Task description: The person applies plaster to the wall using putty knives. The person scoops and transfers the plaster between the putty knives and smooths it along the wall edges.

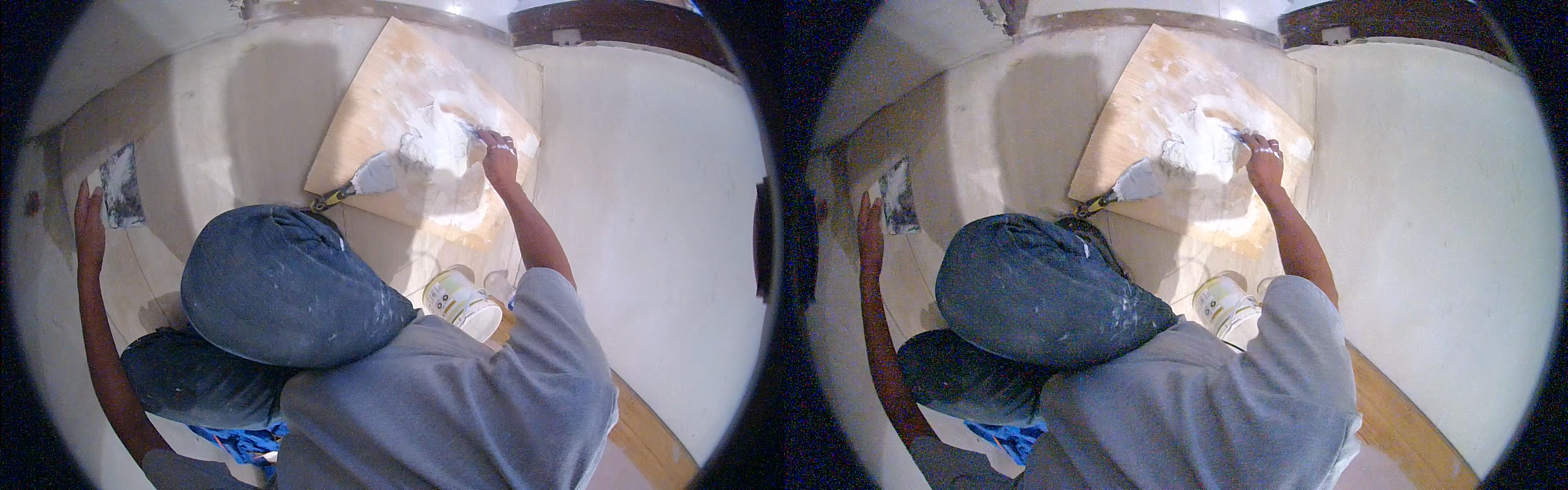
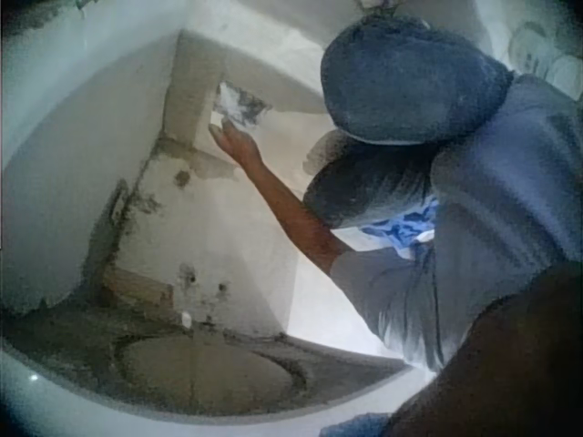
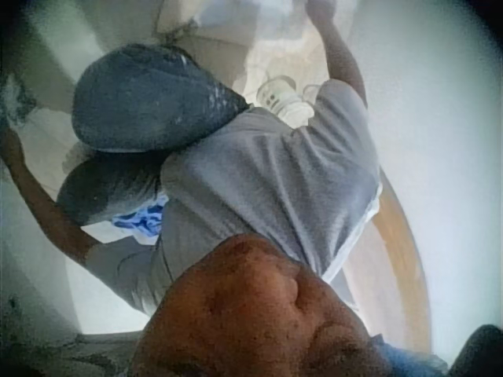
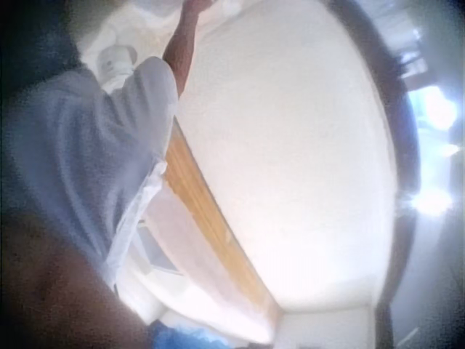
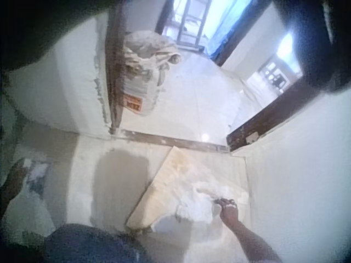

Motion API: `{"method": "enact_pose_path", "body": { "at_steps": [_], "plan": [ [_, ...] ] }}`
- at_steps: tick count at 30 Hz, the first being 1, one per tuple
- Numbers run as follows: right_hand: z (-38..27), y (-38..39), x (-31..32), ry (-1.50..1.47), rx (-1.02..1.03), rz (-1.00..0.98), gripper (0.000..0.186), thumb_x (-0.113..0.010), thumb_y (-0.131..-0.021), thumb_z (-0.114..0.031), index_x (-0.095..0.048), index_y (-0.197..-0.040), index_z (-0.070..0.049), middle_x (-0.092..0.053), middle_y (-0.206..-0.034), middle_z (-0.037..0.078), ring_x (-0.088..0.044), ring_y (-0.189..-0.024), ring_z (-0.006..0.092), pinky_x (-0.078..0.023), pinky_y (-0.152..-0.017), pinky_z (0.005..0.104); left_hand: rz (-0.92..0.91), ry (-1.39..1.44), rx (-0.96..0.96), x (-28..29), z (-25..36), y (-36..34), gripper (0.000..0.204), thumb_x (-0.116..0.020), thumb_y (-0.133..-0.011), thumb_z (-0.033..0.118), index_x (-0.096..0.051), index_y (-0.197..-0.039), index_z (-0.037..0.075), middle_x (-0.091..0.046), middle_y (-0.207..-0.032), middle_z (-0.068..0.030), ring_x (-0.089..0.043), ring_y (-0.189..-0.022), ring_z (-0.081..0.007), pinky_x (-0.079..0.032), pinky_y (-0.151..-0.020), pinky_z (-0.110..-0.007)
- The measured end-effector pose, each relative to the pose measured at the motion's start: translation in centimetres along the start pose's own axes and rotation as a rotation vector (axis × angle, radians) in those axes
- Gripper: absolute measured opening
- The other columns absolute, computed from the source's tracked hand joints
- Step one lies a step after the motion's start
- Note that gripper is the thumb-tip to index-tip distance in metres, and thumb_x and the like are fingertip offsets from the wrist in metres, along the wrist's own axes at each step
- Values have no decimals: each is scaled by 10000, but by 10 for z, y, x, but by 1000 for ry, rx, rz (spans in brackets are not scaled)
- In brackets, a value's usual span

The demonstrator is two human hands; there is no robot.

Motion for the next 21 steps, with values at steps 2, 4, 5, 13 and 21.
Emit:
{"method": "enact_pose_path", "body": {
  "at_steps": [2, 4, 5, 13, 21],
  "plan": [
    [-1, -6, -8, 14, -29, 11, 522, -538, -740, -2, -593, -1214, -212, -602, -1172, 54, -545, -1036, 292, -465, -876, 416, -6, 27, 22, 1, 2, 1, 603, -459, -965, 324, -303, -1408, -55, -320, -1472, -182, -306, -1363, -244, -204, -1122, -330],
    [-4, -8, -11, 39, -57, -121, 540, -541, -738, -15, -584, -1227, -243, -585, -1194, 51, -546, -1034, 294, -467, -874, 427, 16, -23, 41, 5, 0, 4, 601, -459, -966, 323, -301, -1411, -49, -308, -1479, -182, -297, -1368, -244, -203, -1123, -332],
    [-2, -8, -9, 33, -54, -128, 540, -541, -738, -15, -584, -1227, -243, -585, -1194, 51, -546, -1034, 294, -467, -874, 427, 13, -31, 46, 7, -1, 6, 601, -459, -966, 323, -301, -1411, -49, -308, -1479, -182, -297, -1368, -244, -203, -1123, -332],
    [6, 47, 4, 65, 114, -454, 589, -496, -716, 31, -584, -1229, -246, -569, -1210, 55, -533, -1065, 321, -471, -877, 432, -29, -9, 42, 3, 10, 9, 603, -455, -963, 329, -300, -1415, -39, -307, -1478, -188, -281, -1376, -260, -191, -1128, -341],
    [40, 89, 12, -631, -267, -337, 392, -534, -804, -73, -606, -1189, -72, -669, -907, 80, -616, -801, 238, -486, -745, 349, -45, 126, 75, -7, 45, 12, 605, -458, -960, 320, -297, -1413, -49, -302, -1479, -190, -282, -1374, -269, -190, -1129, -347]
  ]
}}
Point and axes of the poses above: each hand's wrist, its own y-axis away from the middle knuckle, its own x-axis out of the back of the hand, z = x × y, the point moved 1 cm from there along -y, towards the middle knuckle
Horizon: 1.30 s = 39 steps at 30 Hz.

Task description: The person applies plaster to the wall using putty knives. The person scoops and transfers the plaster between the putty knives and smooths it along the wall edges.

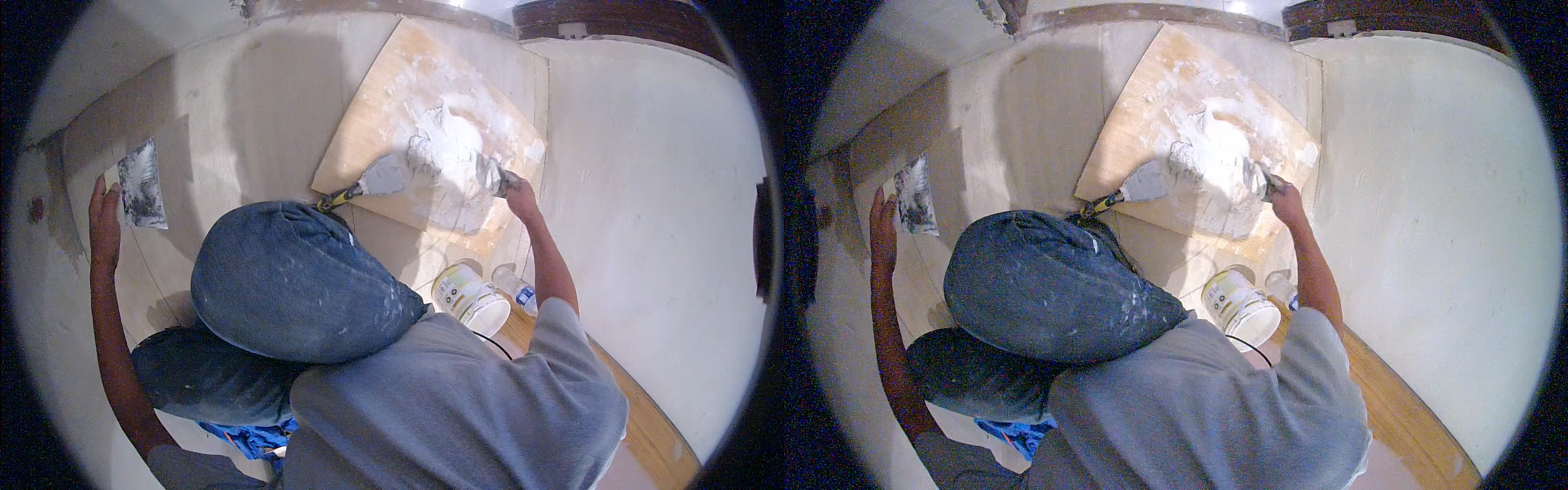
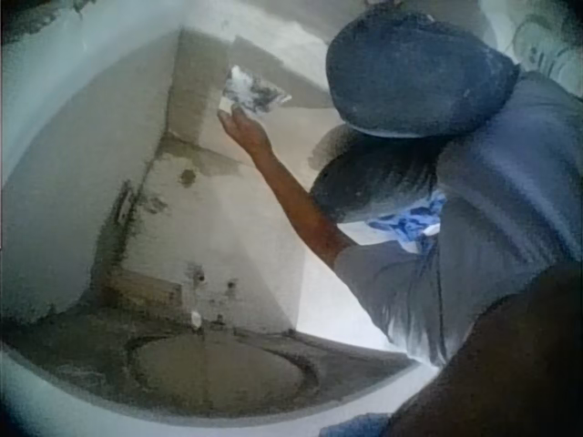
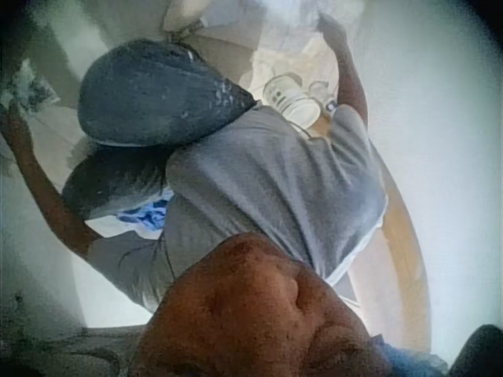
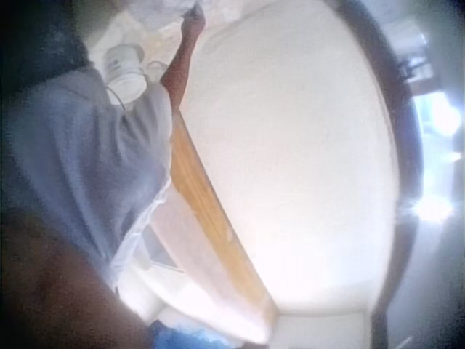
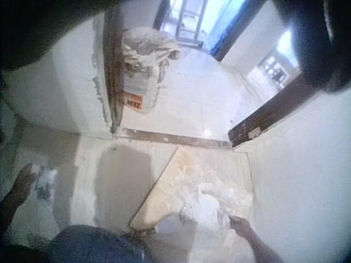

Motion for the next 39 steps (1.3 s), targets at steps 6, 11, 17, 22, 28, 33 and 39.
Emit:
{"method": "enact_pose_path", "body": {
  "at_steps": [6, 11, 17, 22, 28, 33, 39],
  "plan": [
    [-78, -1, 17, -586, -163, 135, 277, -558, -904, -164, -594, -1114, 11, -627, -909, 25, -562, -766, 108, -453, -688, 241, 27, -441, -394, 19, 8, 7, 554, -471, -949, 315, -386, -1358, -48, -378, -1423, -204, -362, -1322, -278, -256, -1103, -366],
    [-237, -11, -3, -771, 180, 115, 463, -581, -915, -260, -510, -1244, 59, -657, -1025, 120, -592, -933, 164, -449, -843, 280, -215, 437, -2, -11, 127, 30, 499, -480, -947, 352, -468, -1301, -1, -499, -1269, -208, -472, -1184, -312, -344, -1017, -368],
    [-409, -12, -72, -886, 685, 313, 254, -495, -907, -57, -528, -1135, 50, -625, -1076, 164, -581, -991, 239, -449, -855, 322, 68, 551, 168, -81, 140, 29, 481, -479, -936, 309, -437, -1270, -35, -524, -1204, -185, -491, -1123, -286, -358, -972, -351],
    [-476, -24, -80, -718, 1237, 297, 347, -455, -871, 43, -503, -1212, 2, -541, -1222, 224, -560, -1101, 360, -440, -937, 399, 122, 1255, 289, -110, 192, 37, 231, -435, -930, 140, -530, -1129, 74, -628, -986, -54, -625, -851, -168, -523, -665, -335],
    [-500, -32, -98, -413, 1153, 155, 555, -495, -750, 145, -494, -1263, -66, -531, -1232, 211, -567, -1081, 384, -508, -867, 410, 218, 1372, 365, -114, 164, 28, 210, -422, -928, 134, -508, -1109, 72, -613, -992, -78, -623, -856, -193, -515, -635, -350],
    [-513, -38, -110, -135, 1184, 34, 574, -477, -750, 117, -458, -1295, -63, -533, -1205, 190, -583, -1018, 394, -522, -820, 430, 337, 1457, 385, -126, 130, 18, 191, -425, -923, 124, -480, -1095, 62, -606, -1000, -93, -635, -857, -213, -519, -615, -346],
    [-512, -43, -117, -57, 1102, -47, 574, -465, -745, 123, -449, -1287, -68, -536, -1201, 179, -593, -978, 396, -527, -787, 447, 407, 1479, 389, -120, 117, 18, 145, -434, -918, 94, -543, -1004, 54, -626, -901, -60, -635, -761, -183, -530, -569, -287]
  ]
}}
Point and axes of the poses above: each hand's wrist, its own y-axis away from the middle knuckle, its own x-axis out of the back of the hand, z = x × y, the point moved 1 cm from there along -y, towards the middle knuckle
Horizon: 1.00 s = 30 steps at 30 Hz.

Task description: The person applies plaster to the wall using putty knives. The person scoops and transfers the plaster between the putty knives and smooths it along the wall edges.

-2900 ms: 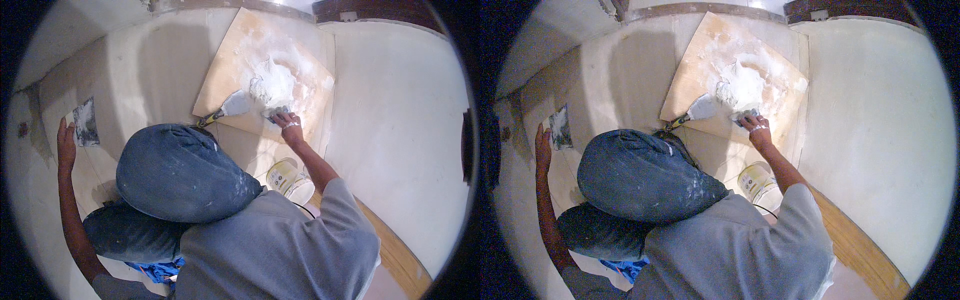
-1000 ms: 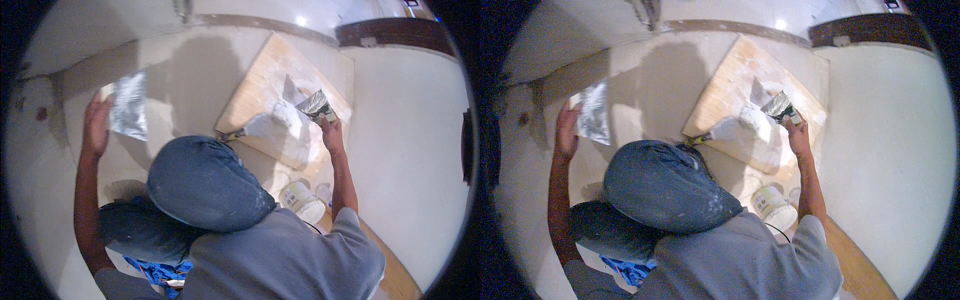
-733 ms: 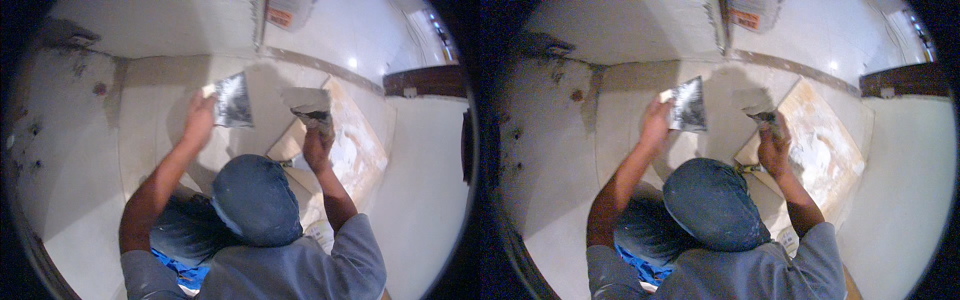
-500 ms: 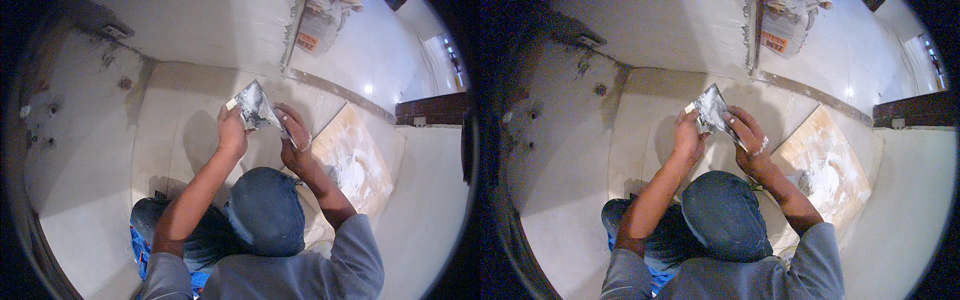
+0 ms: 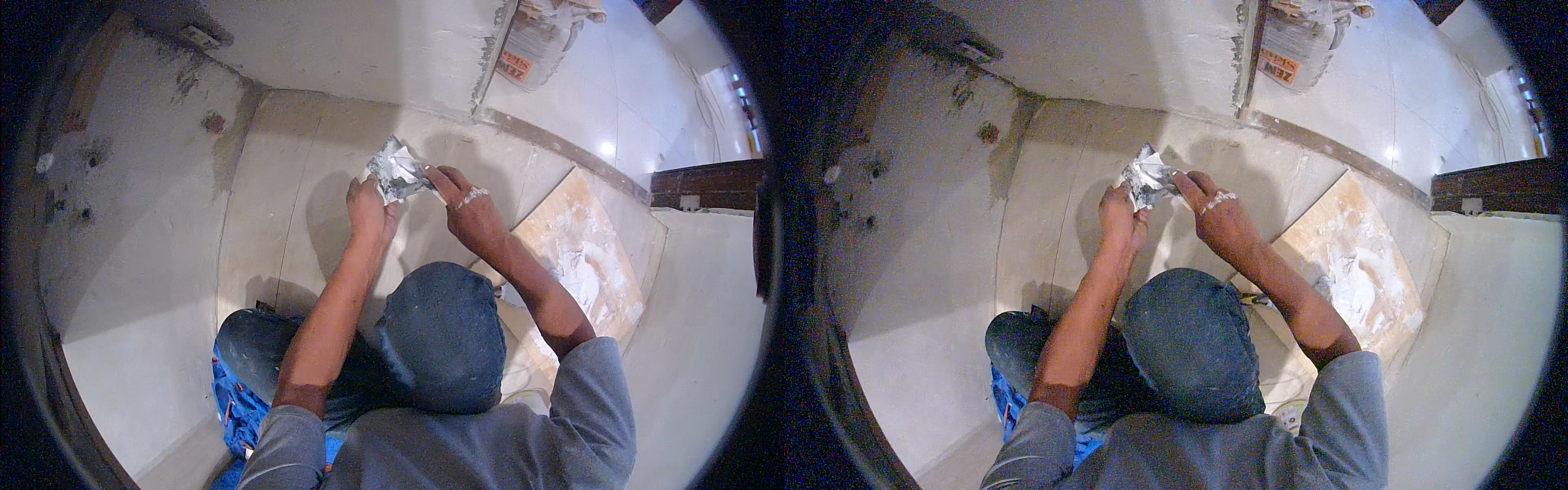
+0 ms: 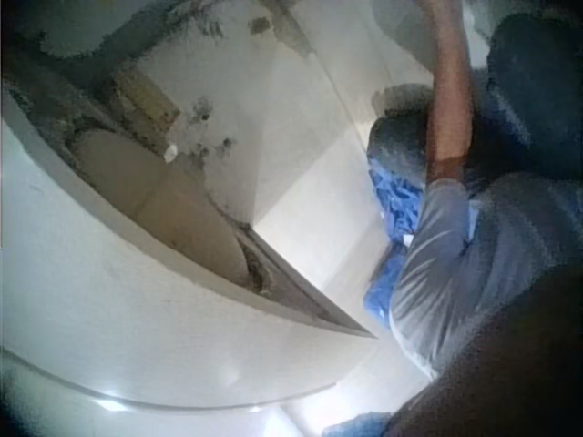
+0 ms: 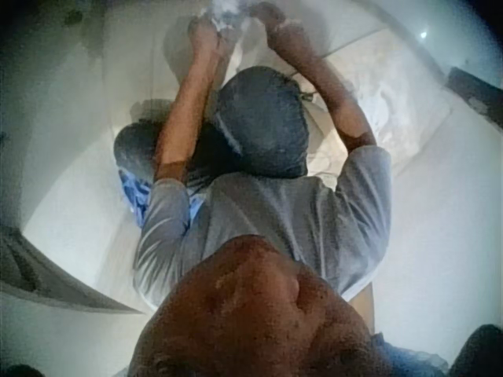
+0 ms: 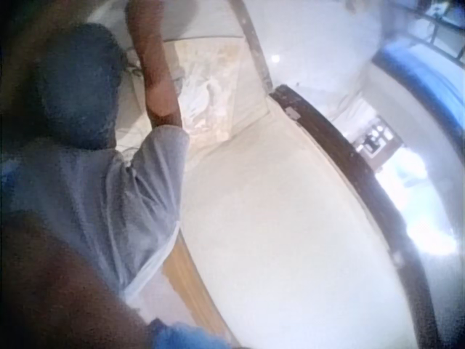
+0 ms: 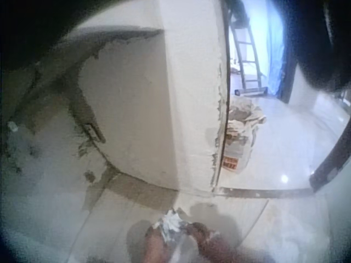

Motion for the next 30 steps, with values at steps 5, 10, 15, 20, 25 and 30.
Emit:
{"method": "enact_pose_path", "body": {
  "at_steps": [5, 10, 15, 20, 25, 30],
  "plan": [
    [19, 0, -19, 93, 42, 33, 531, -482, -770, 71, -457, -1284, -60, -557, -1166, 202, -633, -851, 387, -540, -719, 440, 62, 118, -22, 7, -1, -7, 111, -469, -897, 98, -550, -953, 49, -627, -892, -70, -634, -781, -186, -523, -572, -289],
    [35, -1, -23, 160, -88, -113, 494, -464, -768, 66, -494, -1247, -53, -553, -1188, 181, -602, -934, 406, -524, -784, 451, 17, 6, -17, 31, 19, -28, 315, -506, -883, 127, -409, -1163, 22, -585, -1054, -124, -628, -890, -230, -527, -659, -322],
    [47, -8, -31, -162, -399, 19, 306, -522, -881, -103, -542, -1168, 4, -626, -897, 185, -635, -775, 310, -511, -701, 363, 112, -40, -127, 7, 35, -10, 406, -523, -891, 189, -416, -1251, 35, -601, -1096, -119, -604, -963, -285, -512, -745, -417],
    [-8, -18, -38, -866, -400, 316, 331, -538, -929, -225, -551, -1140, 31, -636, -816, 186, -627, -786, 269, -478, -758, 342, 0, -367, -356, 37, 9, -23, 694, -543, -880, 262, -201, -1443, 44, -451, -1324, -172, -485, -1171, -320, -465, -861, -464],
    [-10, -19, -21, -309, 89, 332, 283, -512, -913, -124, -553, -1171, -15, -614, -1107, 195, -622, -953, 350, -494, -831, 406, 235, -35, -193, -9, 23, 16, 490, -492, -908, 235, -384, -1334, 20, -554, -1207, -154, -501, -1151, -293, -443, -914, -400],
    [34, 4, -39, -101, -9, 21, 316, -490, -947, -174, -531, -1200, 12, -610, -1124, 179, -598, -1038, 301, -475, -859, 358, 16, 88, -195, 12, 35, -1, 307, -496, -899, 195, -522, -1168, 51, -610, -1108, -108, -585, -1014, -207, -467, -835, -357]
  ]
}}
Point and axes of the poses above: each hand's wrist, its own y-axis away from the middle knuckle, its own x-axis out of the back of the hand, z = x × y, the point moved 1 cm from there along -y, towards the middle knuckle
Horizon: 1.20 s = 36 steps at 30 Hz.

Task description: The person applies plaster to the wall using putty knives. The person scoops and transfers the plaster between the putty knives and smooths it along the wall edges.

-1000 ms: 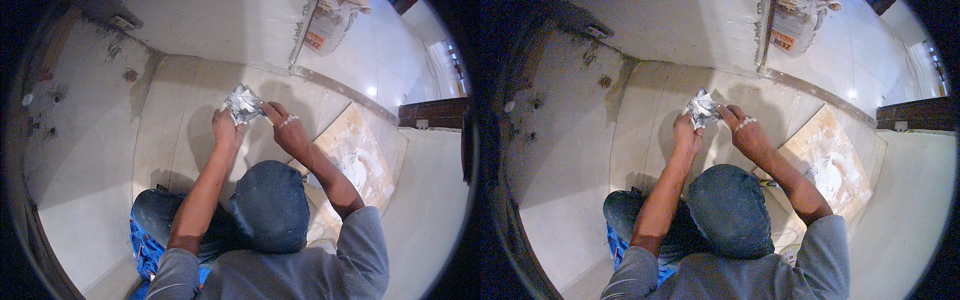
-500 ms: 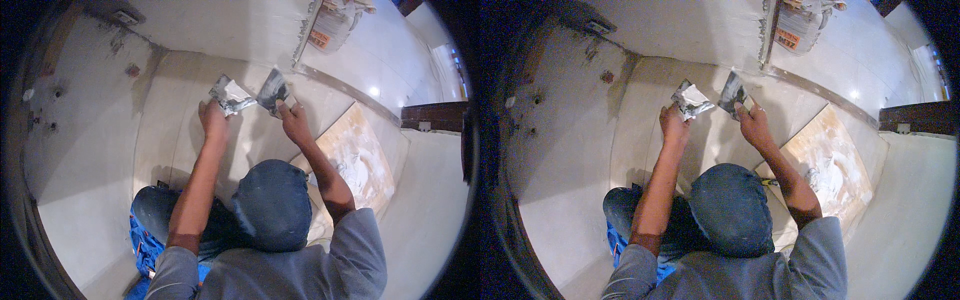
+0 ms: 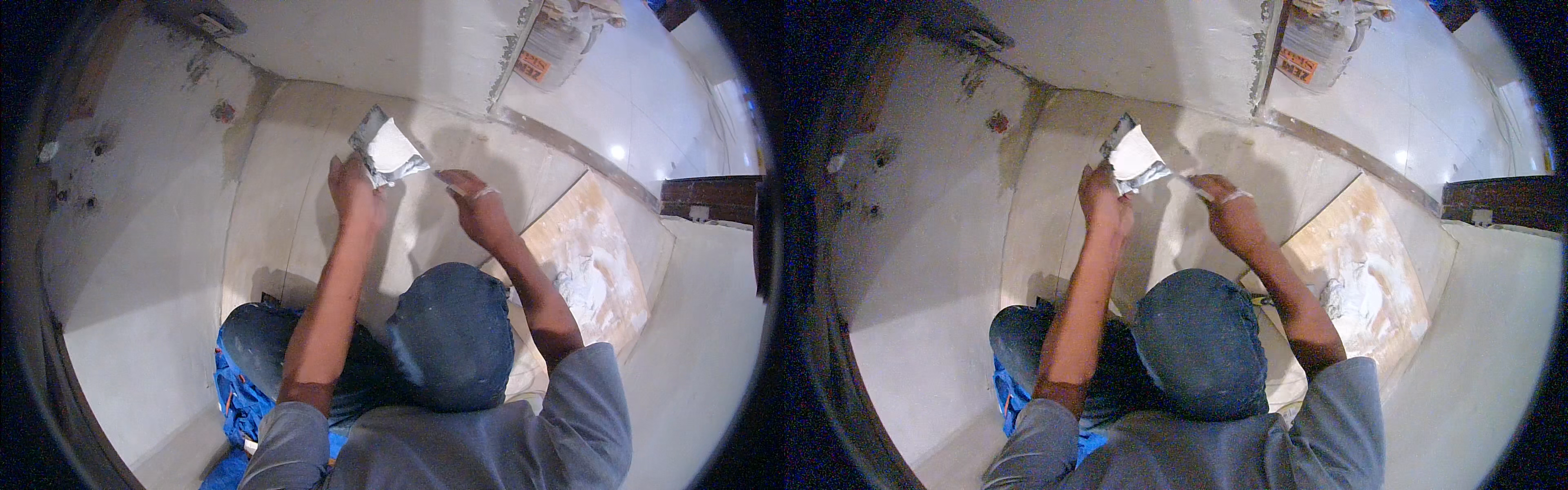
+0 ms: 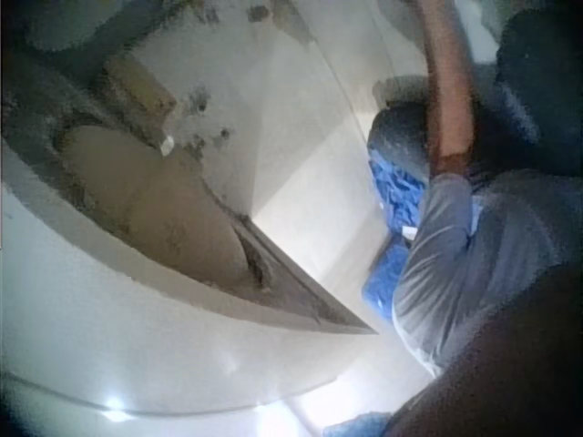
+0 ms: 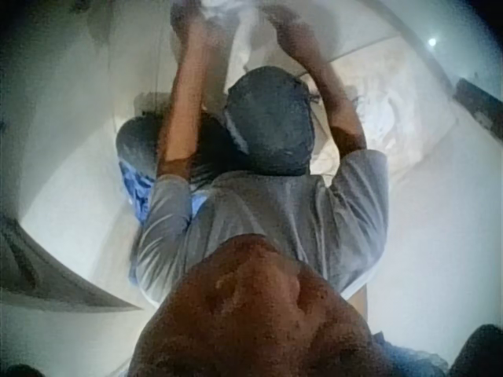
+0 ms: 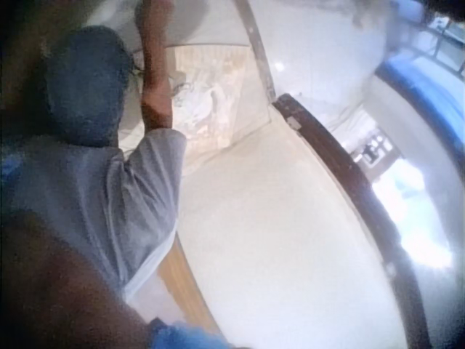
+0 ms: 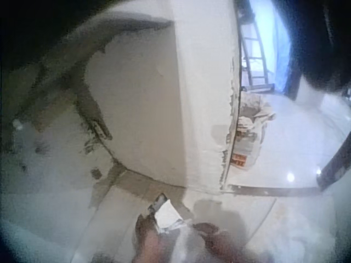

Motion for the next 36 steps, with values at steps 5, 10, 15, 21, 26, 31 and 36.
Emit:
{"method": "enact_pose_path", "body": {
  "at_steps": [5, 10, 15, 21, 26, 31, 36],
  "plan": [
    [36, -20, 30, -1068, -454, 202, 310, -542, -931, -207, -526, -1207, -66, -611, -1030, 71, -604, -931, 166, -483, -783, 310, -365, -101, 164, -7, 13, -6, 243, -470, -913, 152, -516, -1110, 18, -622, -994, -102, -644, -849, -206, -513, -674, -295],
    [55, -35, 3, -1712, -307, -40, 351, -607, -892, -230, -503, -1195, -86, -604, -1035, 7, -600, -903, 136, -492, -803, 312, -535, -97, 490, -17, -3, 12, 272, -418, -926, 127, -536, -1137, 2, -642, -1022, -112, -651, -885, -210, -538, -753, -327],
    [56, -2, 10, -1289, -399, -293, 356, -603, -901, -246, -550, -1161, -10, -638, -980, 27, -574, -875, 110, -461, -800, 272, -594, 26, 511, -13, 9, 2, 280, -438, -918, 113, -554, -1142, -7, -642, -1055, -108, -649, -912, -205, -534, -778, -322],
    [45, -8, 74, -299, -337, -297, 265, -670, -837, -168, -636, -1078, -62, -662, -903, 19, -583, -812, 143, -476, -684, 268, -852, -1154, -480, 26, 41, -52, 270, -458, -936, 158, -563, -1138, 13, -643, -1051, -70, -645, -911, -169, -547, -763, -297],
    [-25, -34, 117, 180, 426, 107, 326, -638, -748, -17, -668, -1048, -142, -676, -984, 46, -625, -839, 219, -516, -723, 315, -587, -730, 376, -3, 63, -52, 186, -516, -891, 144, -566, -1050, 61, -633, -943, -62, -641, -834, -161, -535, -697, -313],
    [-58, -50, 112, 327, 708, 77, 420, -666, -689, -72, -672, -1083, -218, -632, -1127, 12, -595, -955, 235, -531, -784, 353, -482, -696, 464, -29, 79, -35, 134, -529, -876, 142, -560, -984, 70, -622, -900, -57, -637, -764, -153, -520, -595, -320],
    [-55, -55, 91, 375, 703, 12, 410, -625, -713, -148, -651, -1108, -256, -615, -1122, -15, -585, -962, 242, -530, -770, 317, -510, -735, 465, -28, 86, -34, 419, -521, -898, 155, -406, -1265, -10, -622, -1047, -112, -640, -886, -205, -540, -753, -338]
  ]
}}
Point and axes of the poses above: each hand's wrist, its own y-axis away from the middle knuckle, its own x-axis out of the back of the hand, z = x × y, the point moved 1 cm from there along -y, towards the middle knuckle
